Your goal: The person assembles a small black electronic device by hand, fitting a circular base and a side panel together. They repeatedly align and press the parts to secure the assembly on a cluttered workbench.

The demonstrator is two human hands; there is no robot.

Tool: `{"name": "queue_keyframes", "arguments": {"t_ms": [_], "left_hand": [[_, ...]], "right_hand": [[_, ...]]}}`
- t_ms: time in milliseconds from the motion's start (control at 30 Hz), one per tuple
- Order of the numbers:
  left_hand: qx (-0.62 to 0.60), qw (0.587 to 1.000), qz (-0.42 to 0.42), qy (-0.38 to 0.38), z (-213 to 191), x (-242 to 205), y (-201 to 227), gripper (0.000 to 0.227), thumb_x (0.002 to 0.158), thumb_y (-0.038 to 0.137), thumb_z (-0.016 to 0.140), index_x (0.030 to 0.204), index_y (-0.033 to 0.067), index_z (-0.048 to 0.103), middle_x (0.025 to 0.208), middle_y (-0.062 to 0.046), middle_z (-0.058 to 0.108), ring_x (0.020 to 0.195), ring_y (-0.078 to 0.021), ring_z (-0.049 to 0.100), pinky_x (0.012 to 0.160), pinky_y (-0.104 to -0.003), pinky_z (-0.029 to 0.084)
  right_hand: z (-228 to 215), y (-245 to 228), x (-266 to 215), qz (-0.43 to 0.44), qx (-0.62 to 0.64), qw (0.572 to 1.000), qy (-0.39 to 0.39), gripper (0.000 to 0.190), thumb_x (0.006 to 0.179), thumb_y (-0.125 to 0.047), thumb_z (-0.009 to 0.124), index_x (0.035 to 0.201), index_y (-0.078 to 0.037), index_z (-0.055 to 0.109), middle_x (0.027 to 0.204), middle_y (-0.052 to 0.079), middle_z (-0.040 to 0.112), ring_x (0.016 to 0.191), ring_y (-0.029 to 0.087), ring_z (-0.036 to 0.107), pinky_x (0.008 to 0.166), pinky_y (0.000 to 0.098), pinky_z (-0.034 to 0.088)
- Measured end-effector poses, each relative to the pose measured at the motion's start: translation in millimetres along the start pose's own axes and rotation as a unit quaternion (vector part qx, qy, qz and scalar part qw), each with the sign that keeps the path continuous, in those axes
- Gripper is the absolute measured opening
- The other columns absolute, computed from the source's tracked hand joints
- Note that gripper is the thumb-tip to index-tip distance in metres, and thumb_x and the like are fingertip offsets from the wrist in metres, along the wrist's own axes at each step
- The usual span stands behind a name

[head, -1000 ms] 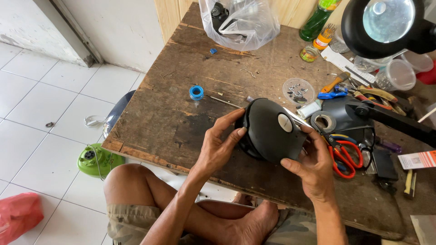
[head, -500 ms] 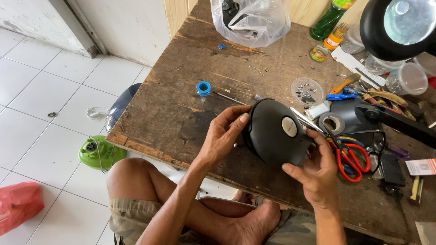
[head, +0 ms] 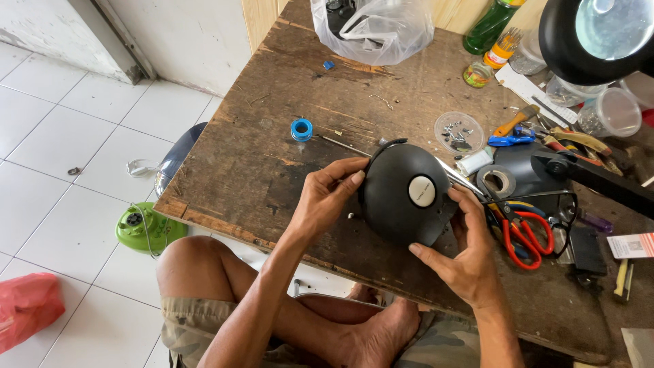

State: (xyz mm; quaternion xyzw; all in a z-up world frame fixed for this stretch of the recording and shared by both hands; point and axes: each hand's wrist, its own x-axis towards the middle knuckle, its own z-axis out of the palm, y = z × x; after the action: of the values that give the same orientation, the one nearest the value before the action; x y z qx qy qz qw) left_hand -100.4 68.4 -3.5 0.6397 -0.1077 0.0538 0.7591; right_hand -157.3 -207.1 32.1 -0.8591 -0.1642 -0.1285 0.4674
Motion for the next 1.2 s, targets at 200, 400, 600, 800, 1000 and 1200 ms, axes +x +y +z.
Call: {"name": "queue_keyframes", "arguments": {"t_ms": [200,400,600,800,1000,1200], "left_hand": [[-0.024,0.998,-0.042,0.027,9,7,1,0.051,0.107,0.030,0.069,0.153,0.0084,0.067,0.129,-0.003,0.074,0.118,-0.0110,0.068,0.104,-0.027,0.057],[0.084,0.996,-0.023,0.027,8,13,-4,0.040,0.113,0.031,0.059,0.145,0.0138,0.078,0.105,0.001,0.059,0.108,-0.0121,0.060,0.102,-0.028,0.046],[0.007,0.998,-0.051,0.038,9,9,-4,0.040,0.110,0.033,0.064,0.139,0.0104,0.080,0.125,-0.003,0.071,0.119,-0.0119,0.065,0.106,-0.028,0.049],[-0.072,0.995,-0.067,0.023,14,-3,19,0.040,0.106,0.033,0.069,0.135,0.0087,0.080,0.128,-0.003,0.071,0.120,-0.0132,0.068,0.102,-0.028,0.053],[-0.004,0.999,-0.049,-0.025,8,-8,36,0.044,0.102,0.036,0.073,0.137,0.0106,0.080,0.116,0.000,0.069,0.109,-0.0093,0.067,0.093,-0.024,0.051],[0.051,0.998,-0.018,-0.039,11,-8,45,0.028,0.103,0.031,0.075,0.126,0.0175,0.082,0.100,0.005,0.061,0.092,-0.0079,0.054,0.089,-0.026,0.046]], "right_hand": [[1,-6,1,-0.006,0.001,1.000,-0.003,0.098,0.072,-0.010,0.095,0.159,-0.003,0.048,0.173,0.019,0.041,0.166,0.031,0.040,0.133,0.0421,0.039],[6,-4,-9,-0.018,-0.064,0.998,-0.002,0.101,0.070,-0.015,0.096,0.159,-0.010,0.047,0.179,0.019,0.037,0.168,0.034,0.038,0.129,0.0459,0.041],[9,-13,-15,-0.066,-0.070,0.995,0.003,0.096,0.076,-0.016,0.094,0.158,-0.008,0.045,0.177,0.023,0.035,0.168,0.037,0.037,0.137,0.0477,0.035],[13,-12,-19,-0.110,-0.106,0.988,0.017,0.097,0.080,-0.018,0.092,0.162,-0.006,0.040,0.177,0.026,0.030,0.170,0.043,0.033,0.140,0.0569,0.031],[15,-3,-28,-0.121,-0.147,0.981,0.028,0.102,0.082,-0.024,0.093,0.165,-0.008,0.038,0.174,0.031,0.030,0.164,0.051,0.038,0.136,0.0609,0.036],[17,1,-33,-0.113,-0.147,0.982,0.034,0.101,0.082,-0.026,0.092,0.165,-0.009,0.037,0.173,0.032,0.029,0.163,0.050,0.039,0.134,0.0596,0.037]]}}
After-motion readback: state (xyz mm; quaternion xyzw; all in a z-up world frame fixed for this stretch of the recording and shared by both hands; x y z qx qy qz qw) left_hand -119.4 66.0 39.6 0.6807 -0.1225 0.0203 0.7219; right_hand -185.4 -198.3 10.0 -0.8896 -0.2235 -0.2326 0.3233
